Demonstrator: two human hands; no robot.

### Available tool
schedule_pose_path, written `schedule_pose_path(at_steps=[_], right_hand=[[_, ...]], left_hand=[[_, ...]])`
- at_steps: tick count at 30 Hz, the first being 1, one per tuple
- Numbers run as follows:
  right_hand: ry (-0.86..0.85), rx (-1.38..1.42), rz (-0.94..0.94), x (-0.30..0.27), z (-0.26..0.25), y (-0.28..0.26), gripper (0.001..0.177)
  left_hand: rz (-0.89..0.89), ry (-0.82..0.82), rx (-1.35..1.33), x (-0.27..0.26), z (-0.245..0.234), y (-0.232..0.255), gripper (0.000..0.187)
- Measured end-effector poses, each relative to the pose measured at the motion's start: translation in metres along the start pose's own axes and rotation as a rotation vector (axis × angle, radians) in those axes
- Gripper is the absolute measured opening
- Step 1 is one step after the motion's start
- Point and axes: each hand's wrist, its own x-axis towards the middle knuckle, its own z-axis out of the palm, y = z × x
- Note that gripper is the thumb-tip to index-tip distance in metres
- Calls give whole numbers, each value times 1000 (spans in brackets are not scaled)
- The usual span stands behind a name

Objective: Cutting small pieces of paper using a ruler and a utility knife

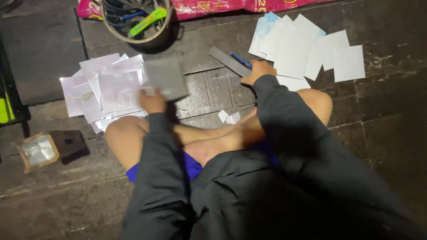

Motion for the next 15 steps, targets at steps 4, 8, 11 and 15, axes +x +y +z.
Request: schedule_pose_path(at_steps=[4, 8, 11, 15], right_hand=[[2, 108, 96, 19, -11, 26, 85], [163, -36, 304, 35, -15, 73, 80], [48, -91, 421, 27, -22, 87, 70], [23, -95, 446, 33, -12, 89, 24]], left_hand=[[339, 249, 69, 83, -148, 39, 46], [350, 118, 283, 89, -211, 60, 51], [300, 125, 383, 71, -200, 72, 65], [381, 53, 194, 28, -182, 94, 50]])
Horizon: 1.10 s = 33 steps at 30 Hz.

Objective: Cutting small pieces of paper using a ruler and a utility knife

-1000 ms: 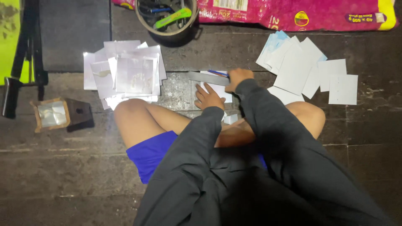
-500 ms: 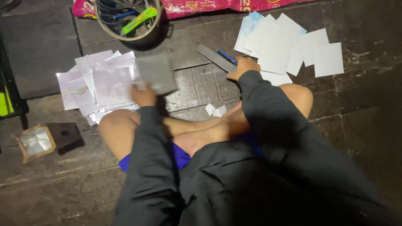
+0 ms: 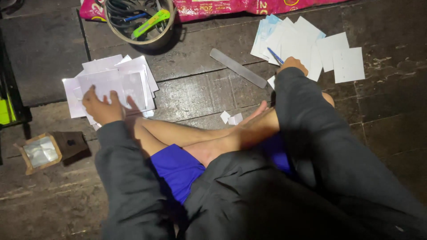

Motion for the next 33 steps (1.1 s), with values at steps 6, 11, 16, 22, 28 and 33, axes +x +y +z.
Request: schedule_pose_path(at_steps=[6, 11, 16, 22, 28, 33], right_hand=[[140, 110, 19, 10, -34, 39, 32], [372, 271, 28, 14, -71, 100, 23], [584, 611, -192, 30, -75, 141, 15], [604, 720, -245, 67, -36, 158, 31], [439, 1008, 134, 114, 5, 234, 53], [805, 951, 91, 77, -37, 271, 42]], left_hand=[[122, -39, -25, -25, 9, 23, 44], [210, -47, -141, -36, 21, 44, 43], [227, -111, -233, -56, 56, 67, 41], [249, -351, -300, -91, 86, 121, 42], [181, -491, -300, -119, 122, 107, 44], [156, -499, -266, -124, 130, 94, 45]])
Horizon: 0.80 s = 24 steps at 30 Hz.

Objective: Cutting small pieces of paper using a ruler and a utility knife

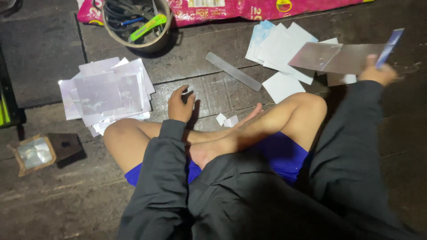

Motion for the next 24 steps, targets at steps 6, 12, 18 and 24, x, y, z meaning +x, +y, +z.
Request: schedule_pose_path(at_steps=[6, 12, 18, 24], right_hand=[[332, 185, -656, -35, 2, -105, 35], [-580, 306, -345, -272, 110, -175, 25], [-1103, -15, 85, -361, 191, -130, 36], [-944, -417, -160, -294, 146, -227, 73]], left_hand=[[-49, -23, -260, 3, 19, 34, 44], [-518, -239, -918, 23, 49, 7, 47], [-505, -149, -477, 14, 30, -65, 75], [-590, -112, -56, 25, 65, -77, 60]])
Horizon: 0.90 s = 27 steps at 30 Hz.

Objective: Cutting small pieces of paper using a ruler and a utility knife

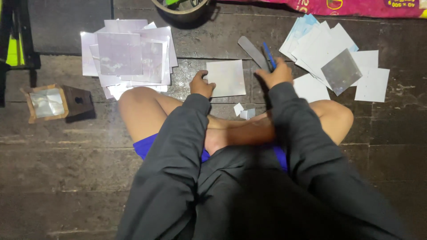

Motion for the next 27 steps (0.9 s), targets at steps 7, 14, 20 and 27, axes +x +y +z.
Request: schedule_pose_path(at_steps=[7, 14, 20, 27], right_hand=[[-128, -187, -15, -2, -28, 3, 59], [-25, -188, -45, 24, -3, 24, 49], [-7, -141, -158, 1, -6, 3, 44], [-34, -98, -213, -12, -5, -7, 39]], left_hand=[[16, 31, -12, -19, -15, 30, 53], [7, 31, -57, -14, -15, 36, 48], [-65, 72, 75, -18, -21, 55, 40], [-61, 73, 10, -18, -13, 44, 39]])
